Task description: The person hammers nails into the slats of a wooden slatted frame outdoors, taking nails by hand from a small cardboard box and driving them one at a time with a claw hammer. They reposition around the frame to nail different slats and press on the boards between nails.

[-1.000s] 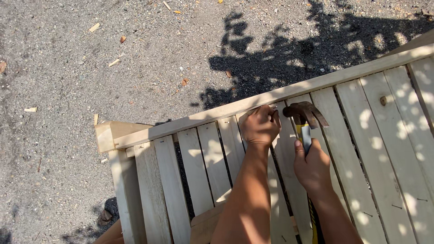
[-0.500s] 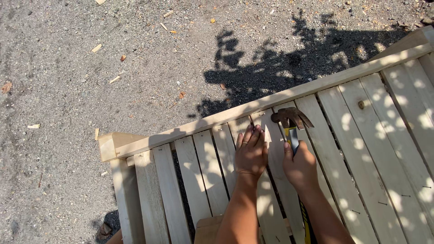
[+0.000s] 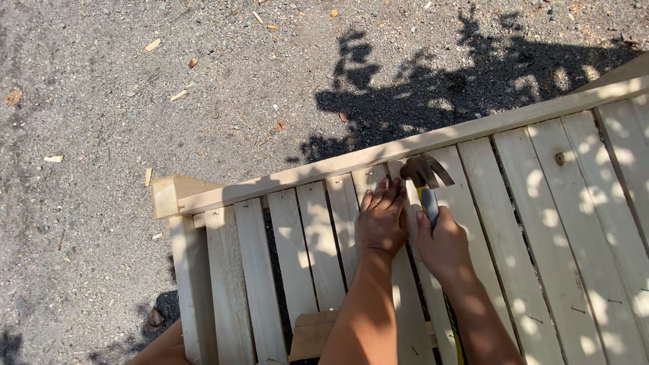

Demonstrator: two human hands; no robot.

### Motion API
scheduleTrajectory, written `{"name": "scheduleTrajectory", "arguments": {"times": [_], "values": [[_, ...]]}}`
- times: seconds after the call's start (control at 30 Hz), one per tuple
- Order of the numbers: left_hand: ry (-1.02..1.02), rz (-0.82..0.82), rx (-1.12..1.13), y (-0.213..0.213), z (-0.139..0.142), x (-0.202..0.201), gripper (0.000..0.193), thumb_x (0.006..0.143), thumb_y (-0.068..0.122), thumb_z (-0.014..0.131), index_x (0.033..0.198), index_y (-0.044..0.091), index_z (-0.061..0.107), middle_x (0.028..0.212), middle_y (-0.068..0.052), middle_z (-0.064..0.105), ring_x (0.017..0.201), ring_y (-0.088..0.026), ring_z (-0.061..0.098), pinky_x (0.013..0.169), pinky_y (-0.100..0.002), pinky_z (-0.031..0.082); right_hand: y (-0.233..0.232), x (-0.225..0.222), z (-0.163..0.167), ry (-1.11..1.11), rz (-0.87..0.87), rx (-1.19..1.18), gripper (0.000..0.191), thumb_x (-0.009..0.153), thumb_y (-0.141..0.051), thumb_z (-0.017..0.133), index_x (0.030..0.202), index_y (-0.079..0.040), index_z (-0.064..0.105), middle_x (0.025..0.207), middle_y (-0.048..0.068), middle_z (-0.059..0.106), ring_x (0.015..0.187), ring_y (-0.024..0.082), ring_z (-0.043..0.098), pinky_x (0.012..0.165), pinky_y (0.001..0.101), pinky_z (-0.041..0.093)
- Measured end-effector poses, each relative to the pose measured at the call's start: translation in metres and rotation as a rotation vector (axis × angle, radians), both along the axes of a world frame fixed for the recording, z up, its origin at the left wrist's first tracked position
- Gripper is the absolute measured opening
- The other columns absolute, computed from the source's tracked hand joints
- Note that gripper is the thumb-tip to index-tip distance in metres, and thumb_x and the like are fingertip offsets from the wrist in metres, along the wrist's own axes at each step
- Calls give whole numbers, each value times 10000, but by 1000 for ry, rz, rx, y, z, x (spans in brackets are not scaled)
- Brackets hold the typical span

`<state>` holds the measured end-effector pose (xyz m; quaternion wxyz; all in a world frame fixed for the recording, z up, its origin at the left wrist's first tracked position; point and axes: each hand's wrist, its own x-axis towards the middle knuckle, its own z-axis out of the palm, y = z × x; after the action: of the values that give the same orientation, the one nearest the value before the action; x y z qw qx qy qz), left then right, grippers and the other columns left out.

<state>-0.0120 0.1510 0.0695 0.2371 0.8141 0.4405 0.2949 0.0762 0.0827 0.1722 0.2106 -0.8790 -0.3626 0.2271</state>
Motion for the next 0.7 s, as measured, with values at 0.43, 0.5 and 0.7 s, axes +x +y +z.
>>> {"name": "scheduleTrajectory", "arguments": {"times": [0.43, 0.5, 0.7], "values": [[-2, 32, 46, -3, -8, 0, 324, 1011, 205, 612, 1320, 163, 702, 1466, -12, 639, 1458, -212, 518, 1225, -469, 366, -14, 8, 18, 41, -102, 212, 317, 1039, -307, 604, 984, 5, 587, 696, 178, 657, 632, 338, 682, 614, 440, 524], [-11, 21, 17, -3, -7, 0, 357, 971, 196, 607, 1313, 154, 702, 1466, -20, 640, 1453, -218, 522, 1215, -466, 364, -10, 10, 16, -8, -75, 207, 308, 1044, -309, 596, 1005, -3, 591, 705, 182, 651, 638, 353, 681, 626, 444, 516], [64, -13, -7, 1, -6, 2, 364, 949, 211, 605, 1295, 153, 699, 1464, -14, 626, 1435, -227, 511, 1207, -473, 353, 4, 13, 7, -16, -26, -16, 325, 1016, -345, 616, 975, -22, 608, 754, 238, 680, 727, 467, 680, 658, 518, 519]]}}
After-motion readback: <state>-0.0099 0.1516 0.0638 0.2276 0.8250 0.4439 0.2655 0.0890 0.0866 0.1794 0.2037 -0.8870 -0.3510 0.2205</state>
